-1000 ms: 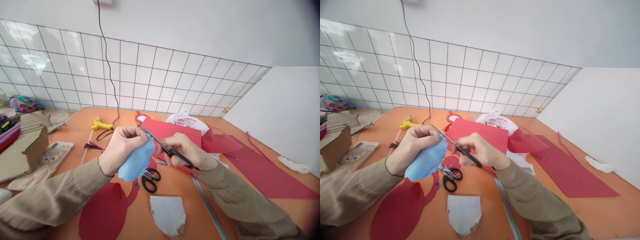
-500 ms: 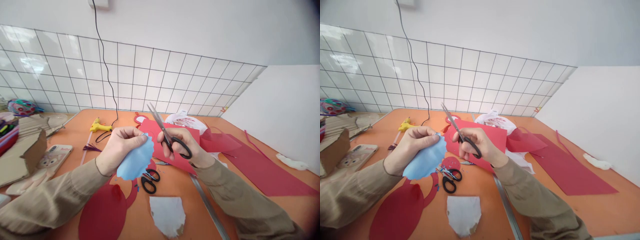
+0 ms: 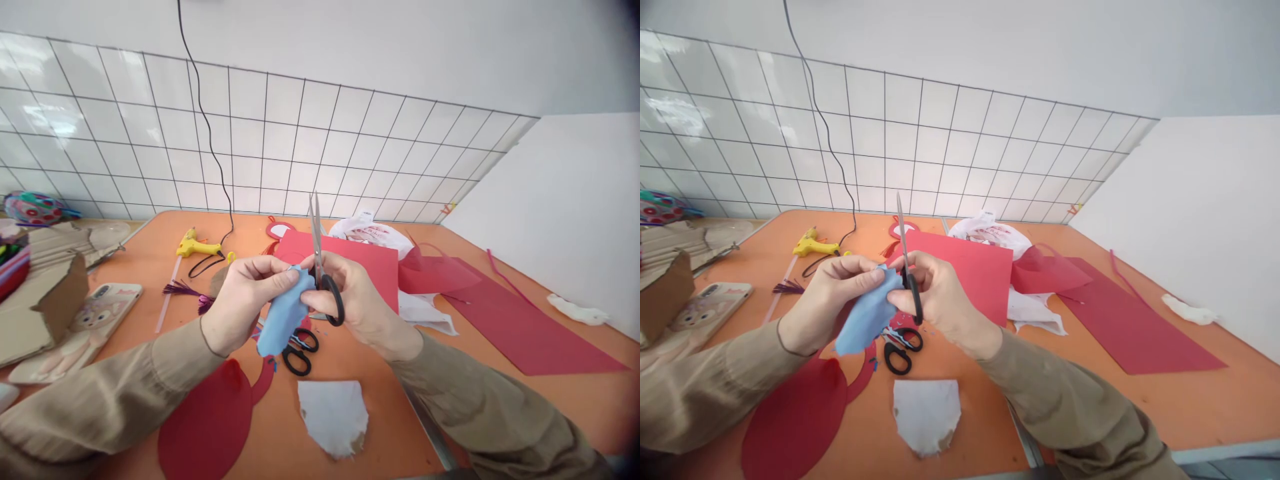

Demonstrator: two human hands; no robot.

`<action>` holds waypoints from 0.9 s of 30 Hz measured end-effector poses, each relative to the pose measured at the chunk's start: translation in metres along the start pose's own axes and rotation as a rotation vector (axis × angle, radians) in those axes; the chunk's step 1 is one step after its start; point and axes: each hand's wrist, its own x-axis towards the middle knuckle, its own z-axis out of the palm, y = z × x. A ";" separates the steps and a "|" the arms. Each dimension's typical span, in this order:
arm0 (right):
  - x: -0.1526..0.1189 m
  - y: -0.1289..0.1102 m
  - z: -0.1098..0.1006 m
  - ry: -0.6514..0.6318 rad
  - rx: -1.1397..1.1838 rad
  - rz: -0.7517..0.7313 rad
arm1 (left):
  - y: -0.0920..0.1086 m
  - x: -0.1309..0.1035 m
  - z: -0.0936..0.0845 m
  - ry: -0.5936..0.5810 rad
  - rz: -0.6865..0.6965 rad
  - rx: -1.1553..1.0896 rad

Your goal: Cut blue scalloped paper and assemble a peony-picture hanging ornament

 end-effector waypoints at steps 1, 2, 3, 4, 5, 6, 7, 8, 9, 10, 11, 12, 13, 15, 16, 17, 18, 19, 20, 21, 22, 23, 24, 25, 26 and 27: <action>0.000 0.000 0.000 0.019 -0.008 0.006 | -0.001 0.001 -0.001 -0.007 0.004 0.011; 0.001 0.000 -0.001 0.032 -0.018 0.009 | -0.002 0.001 -0.002 -0.016 0.007 0.021; 0.001 0.000 -0.002 0.043 -0.027 0.011 | -0.002 0.002 -0.003 -0.028 0.005 0.031; 0.002 0.000 -0.003 0.048 -0.034 0.015 | -0.002 0.002 -0.004 -0.044 -0.002 0.043; 0.002 0.000 -0.004 0.053 -0.040 0.023 | -0.002 0.003 -0.004 -0.060 -0.010 0.055; 0.003 0.000 -0.004 0.055 -0.045 0.029 | -0.002 0.004 -0.005 -0.073 -0.020 0.068; 0.003 -0.001 -0.005 0.054 -0.049 0.031 | -0.002 0.005 -0.006 -0.080 -0.029 0.083; 0.003 -0.001 -0.005 0.052 -0.053 0.027 | -0.002 0.005 -0.006 -0.080 -0.037 0.095; 0.003 0.000 -0.005 0.050 -0.060 0.014 | -0.003 0.006 -0.006 -0.076 -0.041 0.104; 0.003 0.000 -0.005 0.049 -0.070 -0.005 | -0.004 0.007 -0.007 -0.069 -0.041 0.108; 0.003 0.000 -0.005 0.049 -0.082 -0.029 | -0.005 0.007 -0.007 -0.063 -0.038 0.105; 0.002 0.000 -0.005 0.047 -0.098 -0.051 | -0.006 0.008 -0.006 -0.058 -0.031 0.095; 0.002 0.000 -0.004 0.043 -0.114 -0.067 | -0.007 0.009 -0.006 -0.052 -0.021 0.083; 0.003 0.000 -0.005 0.038 -0.130 -0.082 | -0.007 0.010 -0.006 -0.035 0.009 0.063; 0.003 -0.001 -0.006 0.044 -0.124 -0.085 | -0.007 0.010 -0.006 -0.030 0.028 0.052; 0.004 -0.001 -0.008 0.055 -0.116 -0.087 | -0.006 0.011 -0.006 -0.031 0.047 0.042; 0.006 -0.002 -0.011 0.069 -0.118 -0.088 | -0.005 0.011 -0.006 -0.041 0.065 0.033; 0.008 -0.003 -0.016 0.083 -0.137 -0.082 | -0.003 0.011 -0.007 -0.058 0.082 0.023; 0.010 -0.003 -0.021 0.085 -0.179 -0.067 | -0.002 0.011 -0.007 -0.078 0.095 0.014; 0.012 -0.004 -0.026 0.075 -0.258 -0.040 | -0.001 0.011 -0.008 -0.100 0.108 0.006; 0.014 -0.004 -0.030 0.041 -0.364 0.000 | 0.001 0.011 -0.009 -0.121 0.119 -0.001; 0.016 -0.004 -0.035 -0.024 -0.501 0.034 | 0.002 0.011 -0.009 -0.141 0.130 -0.009; 0.016 -0.004 -0.037 -0.110 -0.635 0.061 | 0.003 0.011 -0.010 -0.159 0.141 -0.021; 0.017 -0.003 -0.039 -0.206 -0.743 0.087 | 0.004 0.011 -0.010 -0.172 0.151 -0.033; 0.016 -0.001 -0.039 -0.301 -0.825 0.111 | 0.005 0.011 -0.010 -0.178 0.159 -0.045; 0.015 0.001 -0.037 -0.380 -0.869 0.133 | 0.006 0.011 -0.011 -0.177 0.165 -0.054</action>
